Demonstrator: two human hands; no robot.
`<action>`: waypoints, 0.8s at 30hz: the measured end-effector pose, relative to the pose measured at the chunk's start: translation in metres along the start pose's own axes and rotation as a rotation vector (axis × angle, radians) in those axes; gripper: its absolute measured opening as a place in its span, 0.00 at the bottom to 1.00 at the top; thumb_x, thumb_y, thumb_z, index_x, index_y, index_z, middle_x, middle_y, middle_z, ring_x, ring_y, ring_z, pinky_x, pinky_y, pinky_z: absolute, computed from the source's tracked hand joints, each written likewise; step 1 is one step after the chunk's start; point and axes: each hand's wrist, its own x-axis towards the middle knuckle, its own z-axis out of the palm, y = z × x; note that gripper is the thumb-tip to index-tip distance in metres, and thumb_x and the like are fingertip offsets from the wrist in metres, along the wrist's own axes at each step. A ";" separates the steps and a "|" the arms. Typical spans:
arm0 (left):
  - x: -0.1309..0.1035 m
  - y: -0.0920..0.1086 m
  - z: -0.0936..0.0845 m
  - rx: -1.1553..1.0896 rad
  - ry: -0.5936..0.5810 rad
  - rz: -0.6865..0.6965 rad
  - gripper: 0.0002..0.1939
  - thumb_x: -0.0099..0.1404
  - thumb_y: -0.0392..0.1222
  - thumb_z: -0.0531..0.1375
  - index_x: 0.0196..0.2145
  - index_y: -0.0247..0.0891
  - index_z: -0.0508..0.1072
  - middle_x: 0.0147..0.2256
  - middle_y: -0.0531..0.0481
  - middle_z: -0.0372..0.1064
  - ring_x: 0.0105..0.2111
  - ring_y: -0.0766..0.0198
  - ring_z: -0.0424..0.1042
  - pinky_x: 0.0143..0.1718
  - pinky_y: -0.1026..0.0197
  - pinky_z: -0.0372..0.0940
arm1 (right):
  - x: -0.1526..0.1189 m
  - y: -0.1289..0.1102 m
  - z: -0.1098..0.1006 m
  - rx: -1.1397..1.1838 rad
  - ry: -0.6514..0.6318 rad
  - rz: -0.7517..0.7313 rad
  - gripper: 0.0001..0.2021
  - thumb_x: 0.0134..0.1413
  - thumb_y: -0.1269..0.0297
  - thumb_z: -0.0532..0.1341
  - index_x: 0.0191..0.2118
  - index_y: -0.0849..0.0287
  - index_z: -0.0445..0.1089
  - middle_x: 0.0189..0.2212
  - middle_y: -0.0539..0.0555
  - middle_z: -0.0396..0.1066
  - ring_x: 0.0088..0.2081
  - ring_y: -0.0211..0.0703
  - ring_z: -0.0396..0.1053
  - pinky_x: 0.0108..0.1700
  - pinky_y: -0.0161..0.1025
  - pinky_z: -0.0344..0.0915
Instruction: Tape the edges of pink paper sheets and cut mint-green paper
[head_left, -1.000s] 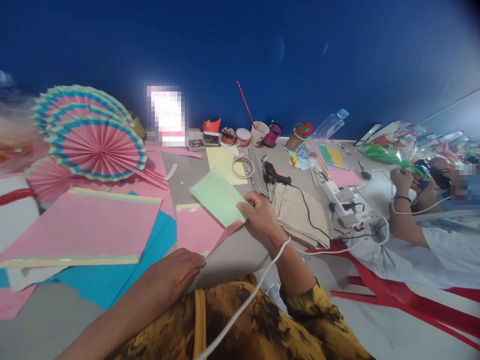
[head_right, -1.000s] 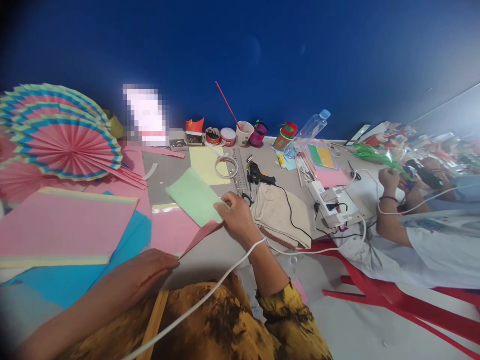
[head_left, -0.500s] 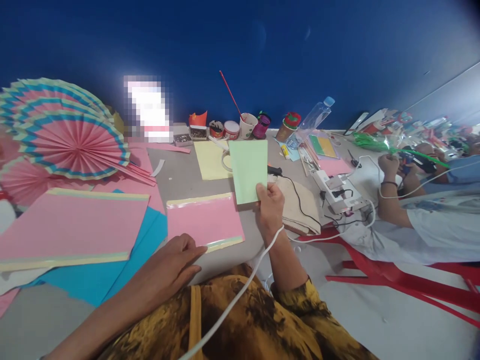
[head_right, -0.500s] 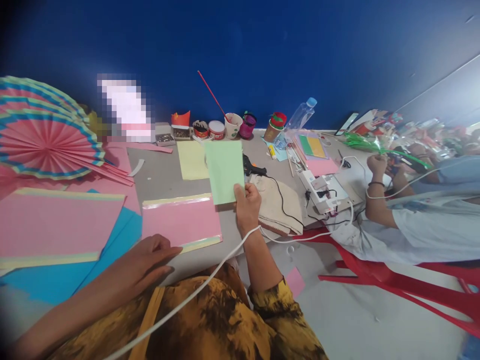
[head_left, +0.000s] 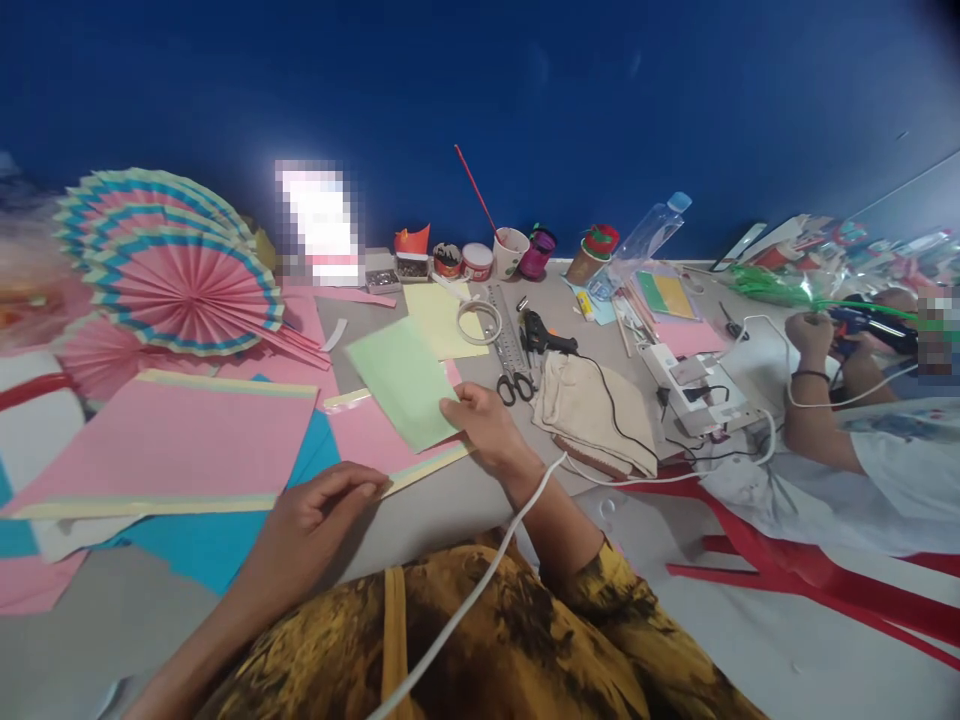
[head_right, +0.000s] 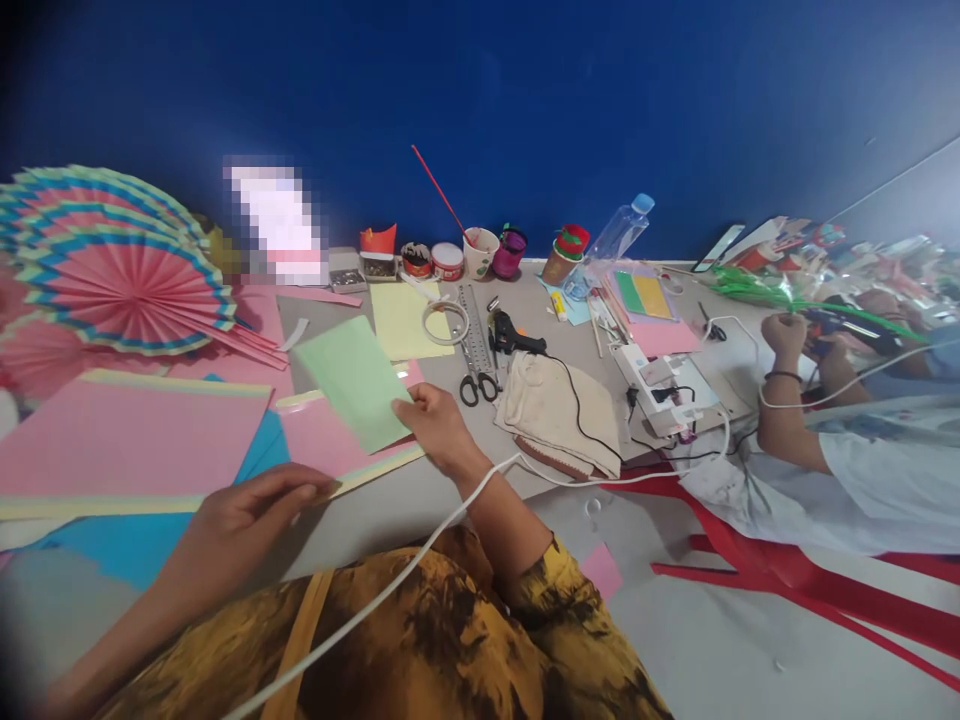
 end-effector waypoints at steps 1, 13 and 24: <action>-0.001 -0.004 -0.003 -0.088 0.039 -0.074 0.18 0.63 0.63 0.64 0.33 0.47 0.83 0.35 0.48 0.85 0.35 0.53 0.82 0.41 0.55 0.77 | 0.001 0.000 -0.003 0.001 -0.016 0.019 0.20 0.43 0.49 0.76 0.30 0.57 0.71 0.22 0.44 0.70 0.26 0.38 0.68 0.31 0.35 0.64; 0.013 -0.002 -0.012 0.254 0.058 0.224 0.17 0.70 0.57 0.57 0.39 0.45 0.81 0.42 0.46 0.82 0.44 0.50 0.79 0.48 0.50 0.71 | 0.001 0.004 -0.017 0.144 -0.040 0.096 0.22 0.42 0.48 0.78 0.35 0.57 0.73 0.27 0.48 0.76 0.30 0.44 0.74 0.36 0.41 0.73; 0.027 -0.012 -0.004 0.392 -0.165 0.365 0.17 0.71 0.53 0.55 0.35 0.44 0.80 0.41 0.44 0.79 0.45 0.49 0.75 0.47 0.49 0.69 | 0.003 -0.011 -0.039 0.316 0.242 -0.114 0.18 0.50 0.50 0.75 0.38 0.53 0.70 0.38 0.52 0.81 0.40 0.47 0.79 0.43 0.46 0.80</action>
